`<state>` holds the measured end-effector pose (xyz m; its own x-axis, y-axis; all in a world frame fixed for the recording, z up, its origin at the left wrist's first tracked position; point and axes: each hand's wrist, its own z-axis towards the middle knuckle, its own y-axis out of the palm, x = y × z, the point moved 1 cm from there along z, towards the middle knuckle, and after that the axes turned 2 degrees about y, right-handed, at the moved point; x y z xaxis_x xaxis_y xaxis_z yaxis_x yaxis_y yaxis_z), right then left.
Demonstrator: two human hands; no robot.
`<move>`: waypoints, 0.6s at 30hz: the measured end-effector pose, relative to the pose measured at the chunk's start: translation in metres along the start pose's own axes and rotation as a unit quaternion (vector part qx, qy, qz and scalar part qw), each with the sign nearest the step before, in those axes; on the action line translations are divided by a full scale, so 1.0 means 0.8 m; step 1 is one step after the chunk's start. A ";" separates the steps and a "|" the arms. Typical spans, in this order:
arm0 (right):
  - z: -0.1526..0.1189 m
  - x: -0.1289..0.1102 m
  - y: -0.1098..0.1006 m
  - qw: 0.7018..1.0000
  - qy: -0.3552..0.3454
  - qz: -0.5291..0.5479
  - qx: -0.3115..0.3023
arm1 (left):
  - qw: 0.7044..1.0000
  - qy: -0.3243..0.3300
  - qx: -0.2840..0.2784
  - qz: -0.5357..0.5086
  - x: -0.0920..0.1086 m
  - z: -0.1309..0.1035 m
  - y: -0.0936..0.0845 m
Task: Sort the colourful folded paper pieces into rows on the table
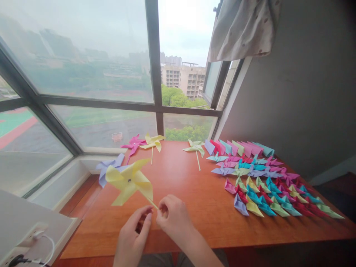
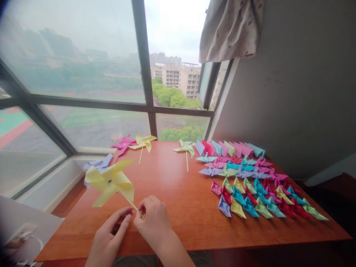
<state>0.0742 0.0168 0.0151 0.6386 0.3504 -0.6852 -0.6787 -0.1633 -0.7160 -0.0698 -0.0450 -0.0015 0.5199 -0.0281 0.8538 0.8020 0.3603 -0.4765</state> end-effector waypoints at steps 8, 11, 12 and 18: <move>-0.016 0.019 -0.032 0.995 0.047 0.036 0.080 | 0.977 -0.041 -0.084 -0.189 0.038 0.041 0.051; -0.020 0.033 -0.041 0.992 0.054 0.037 0.107 | 0.971 -0.043 -0.110 -0.209 0.049 0.052 0.070; -0.022 0.037 -0.044 0.991 0.055 0.036 0.114 | 0.968 -0.043 -0.119 -0.215 0.052 0.056 0.076; -0.028 0.059 -0.055 0.988 0.071 0.017 0.137 | 0.958 -0.022 -0.178 -0.222 0.062 0.076 0.113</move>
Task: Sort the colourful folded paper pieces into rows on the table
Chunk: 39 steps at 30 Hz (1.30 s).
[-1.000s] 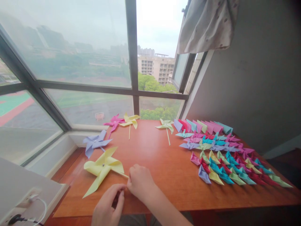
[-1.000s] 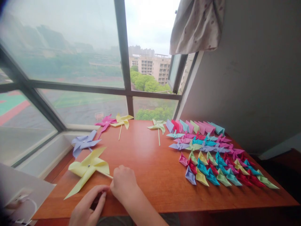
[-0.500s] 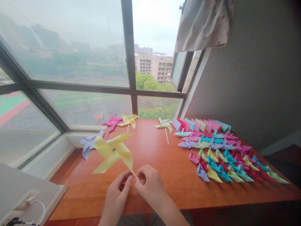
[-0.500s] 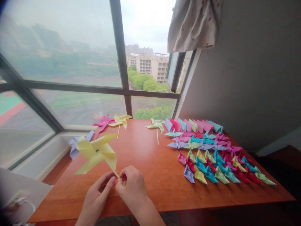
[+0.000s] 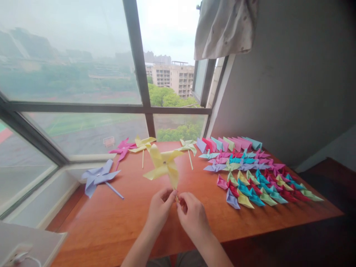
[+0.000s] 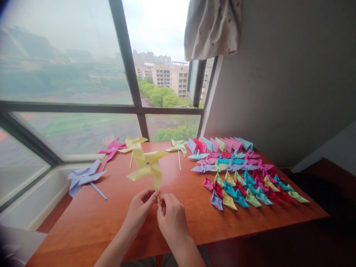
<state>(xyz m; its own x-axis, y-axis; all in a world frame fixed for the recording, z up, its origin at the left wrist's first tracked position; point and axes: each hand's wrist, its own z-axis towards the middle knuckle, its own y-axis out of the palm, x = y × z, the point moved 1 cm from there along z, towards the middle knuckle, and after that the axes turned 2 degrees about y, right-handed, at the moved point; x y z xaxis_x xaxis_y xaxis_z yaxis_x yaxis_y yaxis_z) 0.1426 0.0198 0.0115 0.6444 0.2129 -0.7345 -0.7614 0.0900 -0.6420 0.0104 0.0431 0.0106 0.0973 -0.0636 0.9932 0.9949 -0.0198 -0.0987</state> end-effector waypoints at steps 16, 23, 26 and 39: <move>0.095 0.069 -0.020 0.973 0.127 -0.190 0.032 | 0.974 0.082 -0.059 0.203 -0.013 0.006 0.003; 0.119 0.072 -0.017 0.960 0.162 -0.227 0.006 | 0.972 0.088 -0.054 0.213 -0.014 0.005 0.004; 0.120 0.073 -0.017 0.956 0.171 -0.239 -0.003 | 0.971 0.084 -0.057 0.218 -0.013 0.005 0.004; 0.116 0.063 -0.020 0.947 0.183 -0.263 -0.023 | 0.965 0.093 -0.058 0.239 -0.011 0.005 0.004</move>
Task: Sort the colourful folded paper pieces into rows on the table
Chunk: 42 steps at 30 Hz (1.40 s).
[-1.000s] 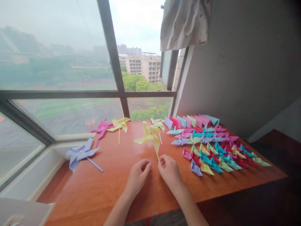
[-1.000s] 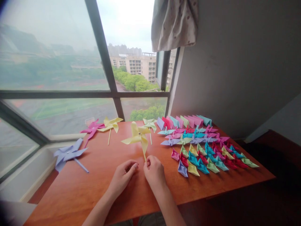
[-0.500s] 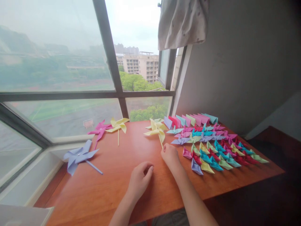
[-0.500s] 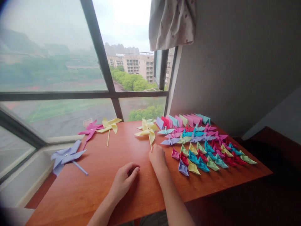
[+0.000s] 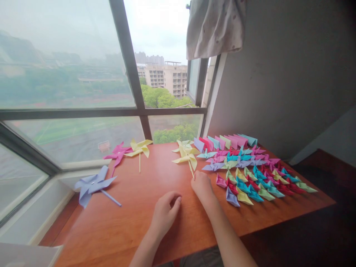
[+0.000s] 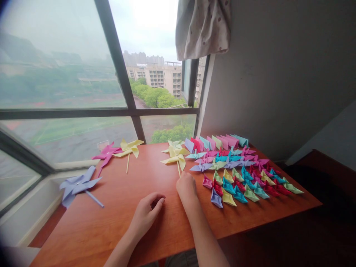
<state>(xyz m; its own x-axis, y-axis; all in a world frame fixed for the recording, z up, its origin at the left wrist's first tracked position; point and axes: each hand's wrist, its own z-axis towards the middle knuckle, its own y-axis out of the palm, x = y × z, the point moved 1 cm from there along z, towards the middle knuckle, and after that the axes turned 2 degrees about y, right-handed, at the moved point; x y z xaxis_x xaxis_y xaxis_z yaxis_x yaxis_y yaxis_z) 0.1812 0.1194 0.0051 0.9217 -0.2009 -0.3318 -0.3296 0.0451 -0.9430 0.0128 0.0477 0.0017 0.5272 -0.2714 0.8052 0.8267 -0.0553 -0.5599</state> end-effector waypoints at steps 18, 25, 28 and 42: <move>-0.016 -0.003 0.007 1.000 -0.026 0.003 -0.013 | 1.000 -0.004 -0.019 0.022 -0.002 -0.001 0.003; -0.019 -0.001 0.009 0.999 -0.031 0.010 0.006 | 1.000 -0.005 -0.022 0.020 0.000 -0.002 0.002; -0.023 -0.001 0.008 0.999 -0.033 0.014 0.030 | 1.000 -0.003 -0.019 0.018 -0.001 -0.002 0.002; -0.080 -0.004 0.041 0.952 -0.240 0.167 0.094 | 0.993 -0.052 0.031 0.099 -0.027 0.026 -0.035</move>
<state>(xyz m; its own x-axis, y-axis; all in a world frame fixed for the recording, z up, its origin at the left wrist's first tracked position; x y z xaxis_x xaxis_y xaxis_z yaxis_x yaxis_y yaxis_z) 0.1544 0.0588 -0.0232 0.7736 0.3243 -0.5445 -0.6202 0.2111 -0.7555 -0.0178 0.0750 0.0041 0.6954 -0.1702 0.6982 0.7136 0.0492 -0.6988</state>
